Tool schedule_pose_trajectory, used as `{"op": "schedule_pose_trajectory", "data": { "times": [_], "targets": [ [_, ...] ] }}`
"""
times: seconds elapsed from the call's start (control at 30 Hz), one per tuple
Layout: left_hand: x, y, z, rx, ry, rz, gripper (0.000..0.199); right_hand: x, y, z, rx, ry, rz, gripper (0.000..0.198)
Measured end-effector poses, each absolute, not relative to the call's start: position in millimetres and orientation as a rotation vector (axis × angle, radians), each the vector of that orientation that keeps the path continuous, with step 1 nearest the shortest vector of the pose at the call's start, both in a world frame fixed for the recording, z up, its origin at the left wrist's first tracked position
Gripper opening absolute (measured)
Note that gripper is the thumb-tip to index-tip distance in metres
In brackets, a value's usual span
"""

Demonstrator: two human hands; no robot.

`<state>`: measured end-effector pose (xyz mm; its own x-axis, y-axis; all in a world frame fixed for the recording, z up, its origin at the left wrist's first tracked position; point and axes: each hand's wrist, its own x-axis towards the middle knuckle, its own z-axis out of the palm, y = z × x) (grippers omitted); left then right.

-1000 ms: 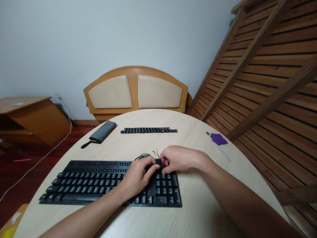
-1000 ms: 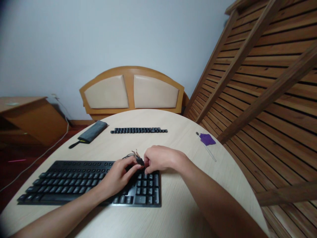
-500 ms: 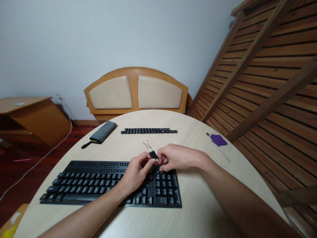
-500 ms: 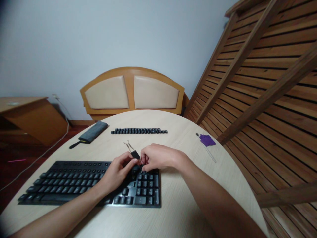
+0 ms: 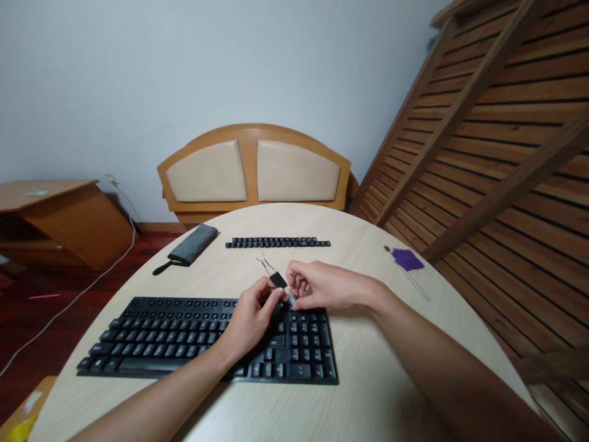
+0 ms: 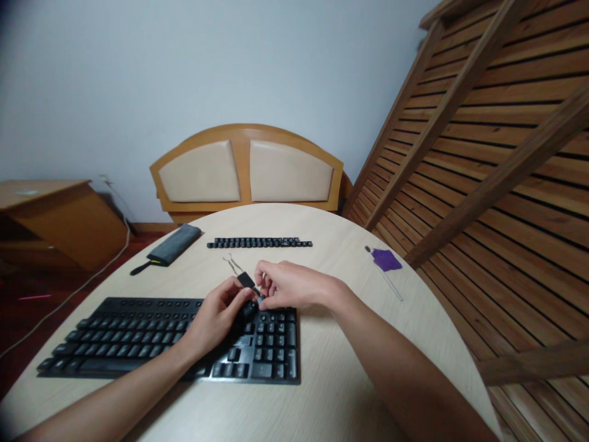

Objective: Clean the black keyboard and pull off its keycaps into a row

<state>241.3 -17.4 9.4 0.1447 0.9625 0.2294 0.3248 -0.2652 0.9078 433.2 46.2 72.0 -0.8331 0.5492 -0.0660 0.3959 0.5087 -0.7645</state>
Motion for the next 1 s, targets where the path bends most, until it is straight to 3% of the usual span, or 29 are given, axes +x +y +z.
{"op": "schedule_pose_trajectory", "data": {
  "times": [0.2, 0.77, 1.0],
  "targets": [
    [240, -16, 6, 1.721, 1.324, 1.147, 0.026, 431, 42, 80, -0.843, -2.620, 1.114, 0.012],
    [240, -13, 3, 1.585, 1.236, 1.158, 0.022, 431, 47, 75, -0.785, -2.725, 0.980, 0.022],
    [242, -15, 4, 1.621, 1.218, 1.151, 0.020, 440, 54, 77, -0.784, -2.714, 1.134, 0.018]
  ]
}}
